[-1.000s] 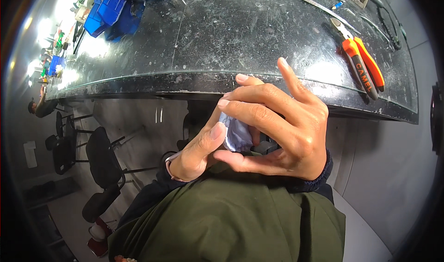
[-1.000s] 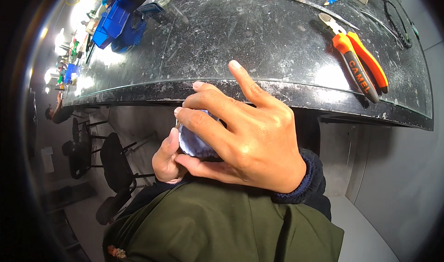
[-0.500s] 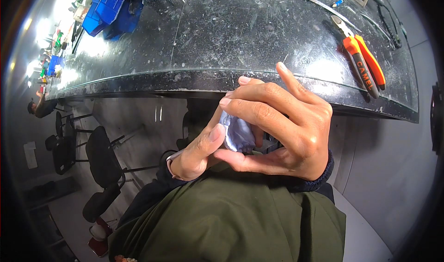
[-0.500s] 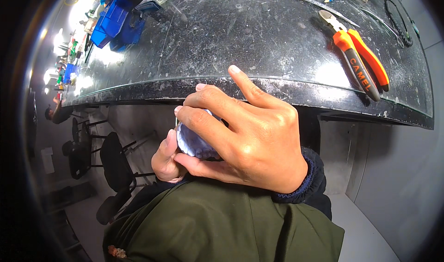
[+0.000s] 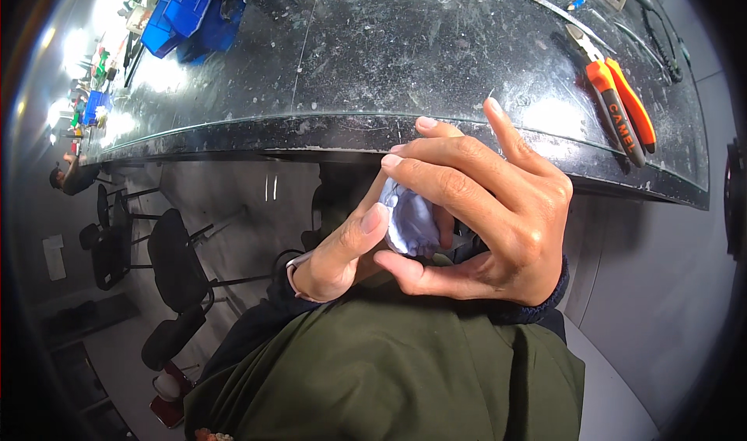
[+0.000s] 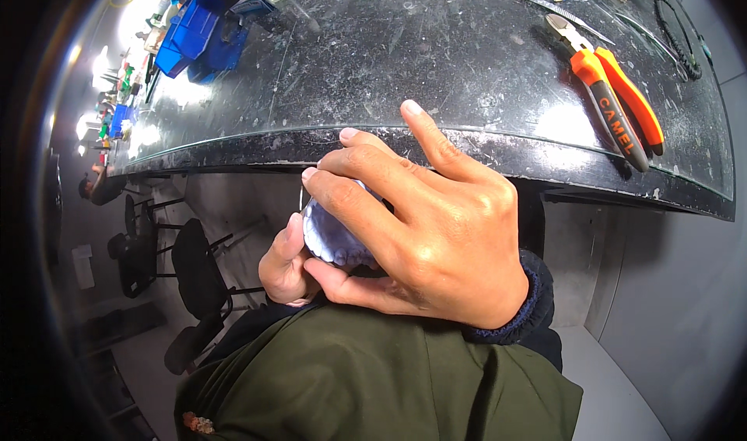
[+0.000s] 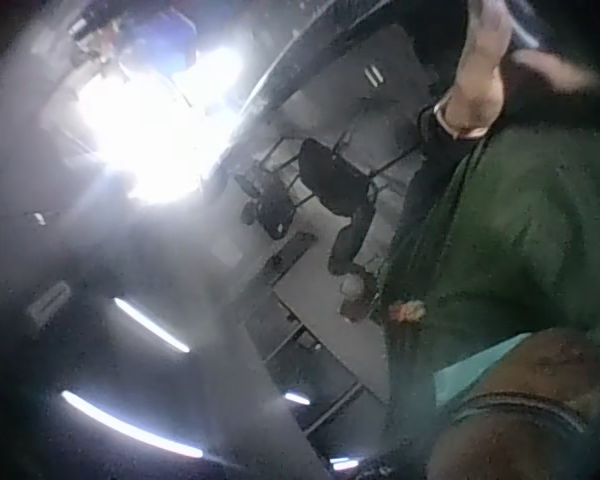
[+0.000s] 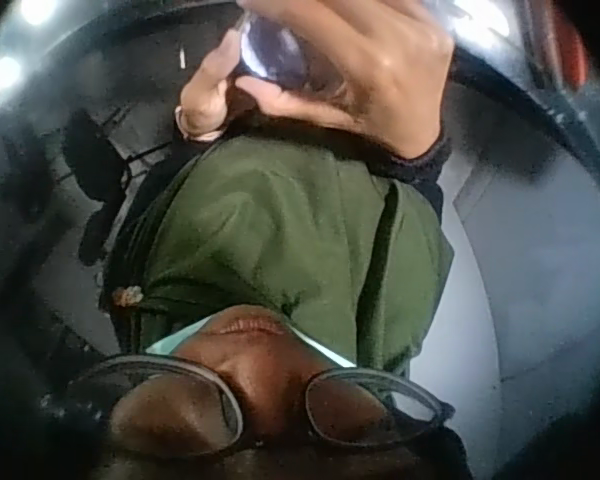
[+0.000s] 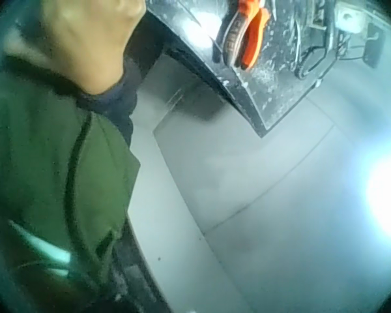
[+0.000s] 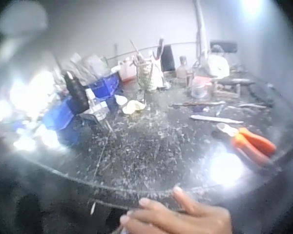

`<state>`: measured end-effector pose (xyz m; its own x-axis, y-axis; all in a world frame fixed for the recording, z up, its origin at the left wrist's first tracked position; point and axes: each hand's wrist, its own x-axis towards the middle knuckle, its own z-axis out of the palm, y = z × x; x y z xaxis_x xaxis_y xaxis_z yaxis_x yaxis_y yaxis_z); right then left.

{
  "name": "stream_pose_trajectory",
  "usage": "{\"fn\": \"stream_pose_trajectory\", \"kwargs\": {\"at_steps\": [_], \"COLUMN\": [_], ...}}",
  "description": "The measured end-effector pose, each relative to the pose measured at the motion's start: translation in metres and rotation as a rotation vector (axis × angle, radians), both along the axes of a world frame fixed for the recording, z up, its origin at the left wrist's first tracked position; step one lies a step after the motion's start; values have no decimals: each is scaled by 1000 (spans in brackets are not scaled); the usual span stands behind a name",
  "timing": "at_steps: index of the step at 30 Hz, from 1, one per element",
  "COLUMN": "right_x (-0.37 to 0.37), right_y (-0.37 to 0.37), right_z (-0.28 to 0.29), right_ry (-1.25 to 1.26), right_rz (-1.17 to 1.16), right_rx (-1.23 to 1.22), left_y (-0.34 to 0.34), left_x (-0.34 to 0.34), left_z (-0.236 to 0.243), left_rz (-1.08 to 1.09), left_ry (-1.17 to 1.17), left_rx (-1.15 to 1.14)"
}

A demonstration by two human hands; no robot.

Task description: The person handles a blue and white dental cast by hand, inspecting its surface and positioning a thin metal wire against the base of the model.

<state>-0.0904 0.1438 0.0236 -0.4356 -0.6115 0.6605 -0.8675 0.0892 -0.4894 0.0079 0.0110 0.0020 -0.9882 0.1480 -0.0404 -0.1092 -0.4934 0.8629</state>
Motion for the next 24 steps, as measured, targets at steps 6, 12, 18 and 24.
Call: {"fn": "stream_pose_trajectory", "kwargs": {"at_steps": [6, 12, 18, 24], "right_x": [1, -2, -2, -2], "right_y": [-2, 0, -1, 0], "right_z": [0, 0, 6, 6], "right_ry": [-5, -2, 4, 34], "right_rz": [6, 6, 2, 5], "right_rx": [-12, 5, -37, -15], "left_y": [-4, -3, -1, -8], "left_x": [6, -1, 1, 1], "left_z": [-3, 6, 6, 16], "left_rz": [47, -43, -39, -114], "left_ry": [-23, -59, -82, -151], "left_rx": [158, -17, 75, -4]}}
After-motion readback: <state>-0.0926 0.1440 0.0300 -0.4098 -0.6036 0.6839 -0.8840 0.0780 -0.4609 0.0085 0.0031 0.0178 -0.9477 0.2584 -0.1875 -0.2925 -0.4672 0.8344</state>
